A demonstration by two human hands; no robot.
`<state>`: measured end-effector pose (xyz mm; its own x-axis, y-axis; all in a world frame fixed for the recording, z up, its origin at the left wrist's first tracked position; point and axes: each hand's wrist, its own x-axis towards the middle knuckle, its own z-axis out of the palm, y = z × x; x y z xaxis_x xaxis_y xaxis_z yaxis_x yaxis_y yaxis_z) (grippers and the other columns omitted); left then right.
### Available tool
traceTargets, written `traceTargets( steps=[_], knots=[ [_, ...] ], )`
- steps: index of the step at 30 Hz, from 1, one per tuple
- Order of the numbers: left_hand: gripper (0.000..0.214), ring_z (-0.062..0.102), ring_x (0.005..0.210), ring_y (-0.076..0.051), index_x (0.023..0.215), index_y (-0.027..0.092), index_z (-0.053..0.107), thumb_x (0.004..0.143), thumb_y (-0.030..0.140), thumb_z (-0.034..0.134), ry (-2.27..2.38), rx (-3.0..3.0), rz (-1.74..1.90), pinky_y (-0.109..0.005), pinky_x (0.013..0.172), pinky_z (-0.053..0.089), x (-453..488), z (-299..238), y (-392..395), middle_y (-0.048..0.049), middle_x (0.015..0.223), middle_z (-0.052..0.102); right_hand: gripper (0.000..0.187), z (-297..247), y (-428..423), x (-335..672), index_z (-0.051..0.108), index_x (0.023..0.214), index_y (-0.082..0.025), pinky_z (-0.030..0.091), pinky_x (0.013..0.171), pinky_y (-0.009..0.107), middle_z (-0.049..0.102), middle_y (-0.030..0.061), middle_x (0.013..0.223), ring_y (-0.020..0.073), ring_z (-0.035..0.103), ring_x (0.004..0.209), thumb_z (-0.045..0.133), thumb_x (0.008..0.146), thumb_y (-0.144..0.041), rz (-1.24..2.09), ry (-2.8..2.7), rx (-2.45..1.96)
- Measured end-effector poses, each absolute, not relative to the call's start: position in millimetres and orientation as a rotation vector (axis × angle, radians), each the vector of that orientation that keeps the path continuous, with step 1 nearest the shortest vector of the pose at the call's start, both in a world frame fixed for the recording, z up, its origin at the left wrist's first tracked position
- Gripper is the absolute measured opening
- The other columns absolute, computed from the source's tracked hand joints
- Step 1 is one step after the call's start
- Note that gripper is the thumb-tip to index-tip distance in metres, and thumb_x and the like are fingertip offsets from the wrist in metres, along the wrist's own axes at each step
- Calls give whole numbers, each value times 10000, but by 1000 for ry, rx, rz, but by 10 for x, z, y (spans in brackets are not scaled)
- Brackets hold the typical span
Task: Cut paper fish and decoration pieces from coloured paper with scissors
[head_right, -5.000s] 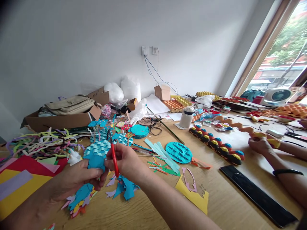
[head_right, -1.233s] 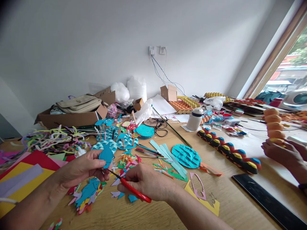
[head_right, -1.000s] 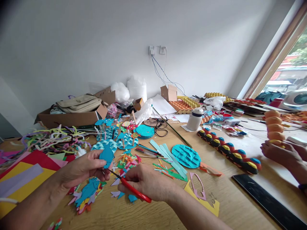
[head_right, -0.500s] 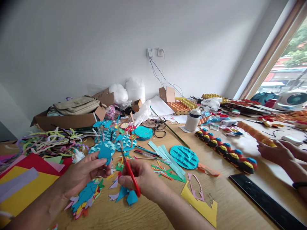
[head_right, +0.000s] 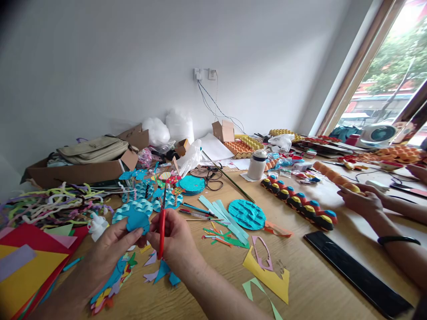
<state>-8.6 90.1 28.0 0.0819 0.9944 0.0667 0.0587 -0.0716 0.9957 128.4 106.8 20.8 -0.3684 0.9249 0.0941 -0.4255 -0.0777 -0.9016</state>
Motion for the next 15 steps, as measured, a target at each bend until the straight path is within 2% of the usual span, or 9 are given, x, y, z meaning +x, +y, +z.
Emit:
traceTargets(
  steps=[5,15],
  knots=[
    [112,488,568,-126,613,198,594,657,299,615,1208,1304,1196,-218,565,399,-46,328,882,49,559,552,321,227,1082,1292,471,683,-181,369,525,186,524,-54,625,72,476,542,716,476,-173,1626,-1157,-694],
    [89,516,594,-169,570,212,593,638,270,603,1470,1583,1194,-238,567,407,-67,287,891,17,581,584,159,170,1083,1258,448,661,-182,376,526,204,505,-41,626,90,468,568,556,561,-124,1336,-1386,-840]
  ],
)
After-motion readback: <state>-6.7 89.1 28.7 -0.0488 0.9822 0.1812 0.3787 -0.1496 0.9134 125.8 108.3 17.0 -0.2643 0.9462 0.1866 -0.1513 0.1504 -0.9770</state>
